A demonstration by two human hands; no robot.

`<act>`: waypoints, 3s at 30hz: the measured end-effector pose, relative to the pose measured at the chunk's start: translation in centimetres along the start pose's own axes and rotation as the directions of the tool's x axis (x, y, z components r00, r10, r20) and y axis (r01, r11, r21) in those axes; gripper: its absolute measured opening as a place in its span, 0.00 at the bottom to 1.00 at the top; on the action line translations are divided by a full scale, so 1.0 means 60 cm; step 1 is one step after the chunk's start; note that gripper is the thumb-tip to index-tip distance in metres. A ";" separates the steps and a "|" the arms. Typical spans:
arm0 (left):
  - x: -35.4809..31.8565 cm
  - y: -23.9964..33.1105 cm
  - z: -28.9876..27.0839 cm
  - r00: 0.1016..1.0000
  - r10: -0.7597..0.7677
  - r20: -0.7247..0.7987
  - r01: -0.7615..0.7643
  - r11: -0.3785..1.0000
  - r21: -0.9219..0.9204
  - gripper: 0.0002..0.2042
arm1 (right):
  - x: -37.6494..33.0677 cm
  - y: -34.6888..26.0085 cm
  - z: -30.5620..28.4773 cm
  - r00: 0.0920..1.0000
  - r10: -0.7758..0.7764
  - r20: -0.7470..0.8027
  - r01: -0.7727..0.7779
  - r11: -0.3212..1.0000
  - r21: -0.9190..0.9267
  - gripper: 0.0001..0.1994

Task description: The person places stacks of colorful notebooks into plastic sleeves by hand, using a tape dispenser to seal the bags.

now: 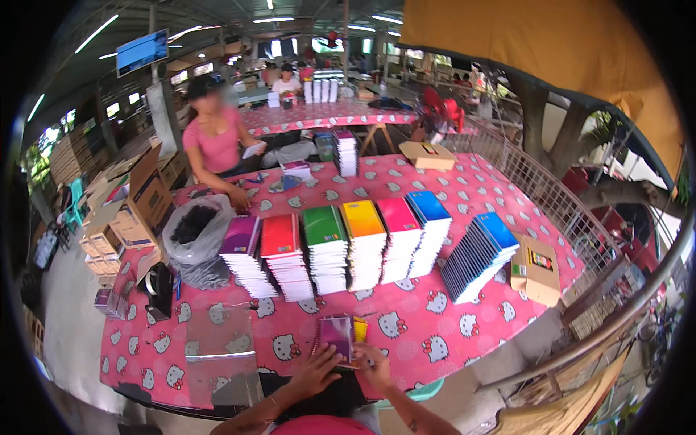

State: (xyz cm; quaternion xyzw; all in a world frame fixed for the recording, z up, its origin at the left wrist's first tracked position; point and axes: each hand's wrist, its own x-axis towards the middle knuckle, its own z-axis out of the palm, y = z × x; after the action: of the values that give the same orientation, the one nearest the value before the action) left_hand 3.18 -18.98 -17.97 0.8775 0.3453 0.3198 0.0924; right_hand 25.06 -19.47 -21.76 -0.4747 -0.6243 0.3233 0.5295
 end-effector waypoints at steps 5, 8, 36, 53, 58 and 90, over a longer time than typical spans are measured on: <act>0.040 -0.060 0.012 0.821 -0.569 0.045 0.544 0.755 -0.367 0.28 | 0.054 0.044 0.021 0.821 0.566 -0.072 -0.513 0.788 0.341 0.23; 0.051 -0.107 0.022 0.580 -0.750 0.318 0.798 0.444 -0.408 0.35 | 0.108 -0.001 0.053 0.686 0.709 0.163 -0.679 0.543 0.493 0.24; -0.401 -0.310 -0.334 0.748 -0.663 0.007 0.380 0.420 -0.824 0.40 | 0.017 -0.227 0.592 0.808 0.084 0.583 -0.375 0.837 0.399 0.54; -0.323 -0.236 -0.459 0.915 -0.354 -0.192 0.377 0.921 0.098 0.48 | 0.002 -0.169 0.622 0.895 0.085 0.438 -0.244 0.915 0.321 0.47; -0.293 -0.193 -0.444 0.942 -0.326 0.085 0.281 0.899 0.336 0.45 | -0.003 -0.164 0.626 0.859 0.114 0.499 -0.342 0.853 0.394 0.46; -0.344 -0.321 -0.326 0.060 -0.995 -0.082 0.936 0.085 -0.342 0.43 | 0.096 -0.098 0.532 0.537 0.613 0.580 -0.786 0.613 0.080 0.30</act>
State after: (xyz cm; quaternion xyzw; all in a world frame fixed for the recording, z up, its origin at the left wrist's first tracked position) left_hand -31.07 -19.55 -20.41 0.3451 0.8183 0.3334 0.3163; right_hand -7.25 -12.91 -21.70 -0.4900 -0.4259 0.7206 0.2433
